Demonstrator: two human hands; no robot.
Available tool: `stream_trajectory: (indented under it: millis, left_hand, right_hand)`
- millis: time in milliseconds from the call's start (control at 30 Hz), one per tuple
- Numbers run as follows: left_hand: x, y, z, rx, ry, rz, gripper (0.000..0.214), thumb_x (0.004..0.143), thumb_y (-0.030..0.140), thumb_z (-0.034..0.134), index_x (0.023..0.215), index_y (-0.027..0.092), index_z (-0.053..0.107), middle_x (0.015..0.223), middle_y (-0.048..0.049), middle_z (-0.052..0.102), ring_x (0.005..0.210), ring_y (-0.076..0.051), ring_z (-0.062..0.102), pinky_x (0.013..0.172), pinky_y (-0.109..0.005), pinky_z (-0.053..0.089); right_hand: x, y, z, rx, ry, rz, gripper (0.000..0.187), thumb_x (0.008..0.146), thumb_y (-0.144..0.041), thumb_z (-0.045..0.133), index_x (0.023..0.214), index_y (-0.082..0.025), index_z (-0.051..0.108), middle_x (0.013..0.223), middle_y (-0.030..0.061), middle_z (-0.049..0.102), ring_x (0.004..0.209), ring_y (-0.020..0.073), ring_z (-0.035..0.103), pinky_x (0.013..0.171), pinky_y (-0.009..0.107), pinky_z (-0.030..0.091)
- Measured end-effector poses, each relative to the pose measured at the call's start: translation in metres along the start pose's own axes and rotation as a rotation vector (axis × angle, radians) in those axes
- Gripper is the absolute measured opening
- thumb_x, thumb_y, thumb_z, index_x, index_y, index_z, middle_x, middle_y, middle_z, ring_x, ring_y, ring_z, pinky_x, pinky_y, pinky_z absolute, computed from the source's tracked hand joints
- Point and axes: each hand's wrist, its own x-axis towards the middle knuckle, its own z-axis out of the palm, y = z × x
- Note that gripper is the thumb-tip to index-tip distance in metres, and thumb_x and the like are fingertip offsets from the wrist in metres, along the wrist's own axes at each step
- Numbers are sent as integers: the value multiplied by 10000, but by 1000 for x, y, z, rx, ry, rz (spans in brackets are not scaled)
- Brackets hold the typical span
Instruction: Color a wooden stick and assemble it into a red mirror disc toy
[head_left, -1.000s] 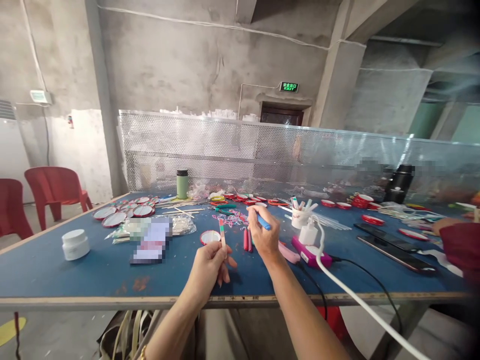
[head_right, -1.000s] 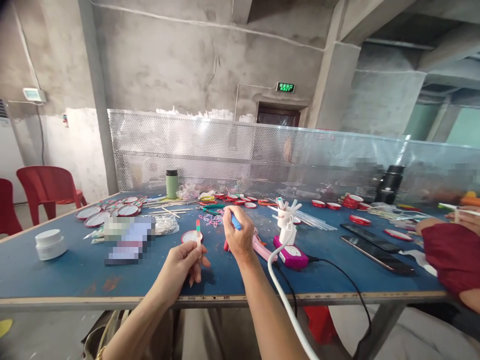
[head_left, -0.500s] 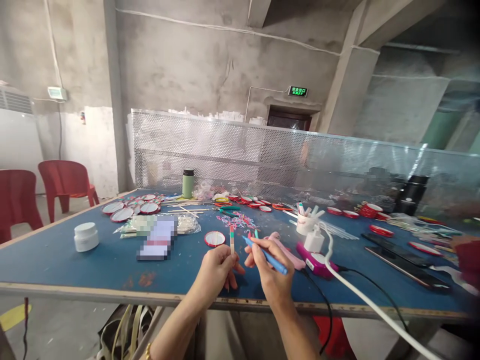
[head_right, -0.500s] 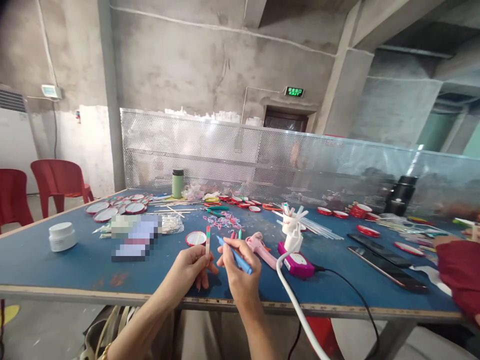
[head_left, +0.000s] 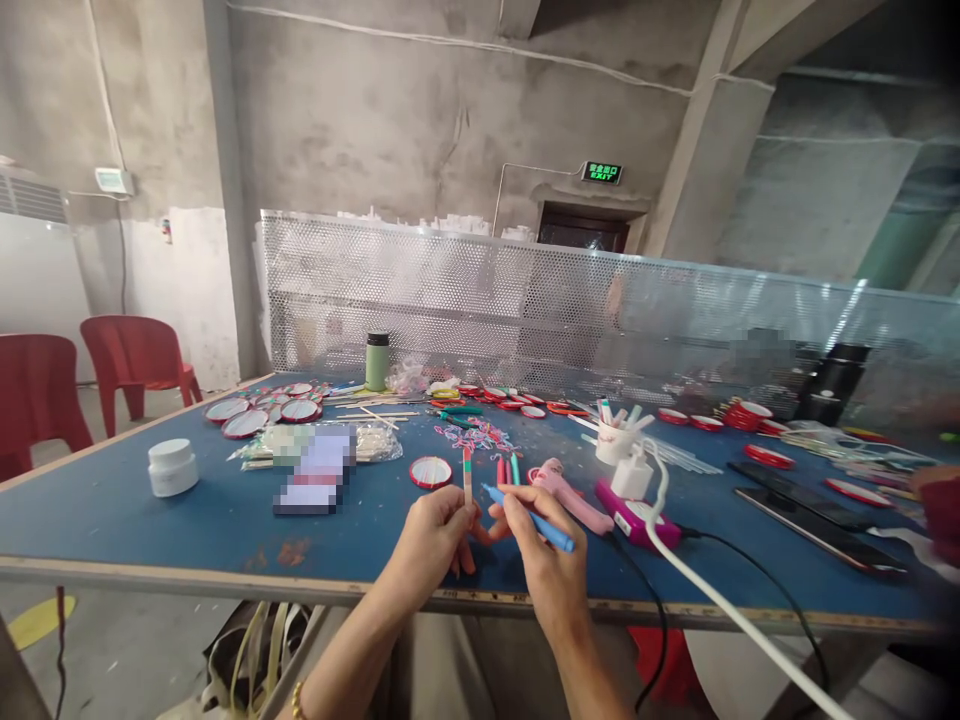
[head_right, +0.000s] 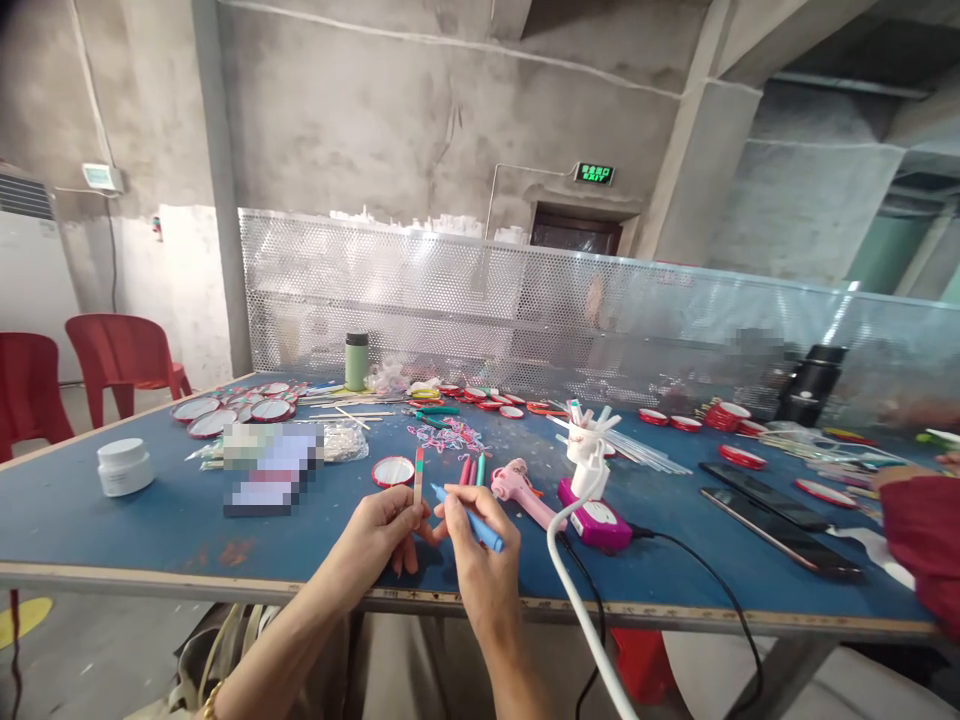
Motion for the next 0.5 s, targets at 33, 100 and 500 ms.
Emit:
stream_trajectory:
  millis: [33, 100, 500]
  left_hand:
    - [0, 0, 0, 5, 2, 6, 297, 846, 457, 520, 833, 162, 548, 740, -46, 723, 394, -80, 570, 360, -162, 356]
    - [0, 0, 0, 12, 9, 14, 292, 852, 454, 513, 815, 167, 543, 757, -46, 723, 398, -81, 572, 360, -166, 358]
    - [-7, -2, -10, 76, 105, 11, 256, 859, 441, 501, 803, 194, 541, 650, -20, 690, 445, -125, 601, 434, -213, 469]
  right_hand:
    - [-2, 0, 0, -1, -7, 13, 196, 916, -373, 639, 900, -189, 707, 639, 3, 714, 590, 158, 704, 606, 238, 583]
    - [-5, 0, 2, 0, -22, 16, 197, 918, -374, 642, 923, -189, 709, 646, 6, 717, 616, 162, 712, 617, 233, 588]
    - [-12, 8, -1, -62, 4, -1, 229, 930, -393, 624, 921, -182, 714, 728, 37, 736, 587, 165, 707, 572, 243, 580]
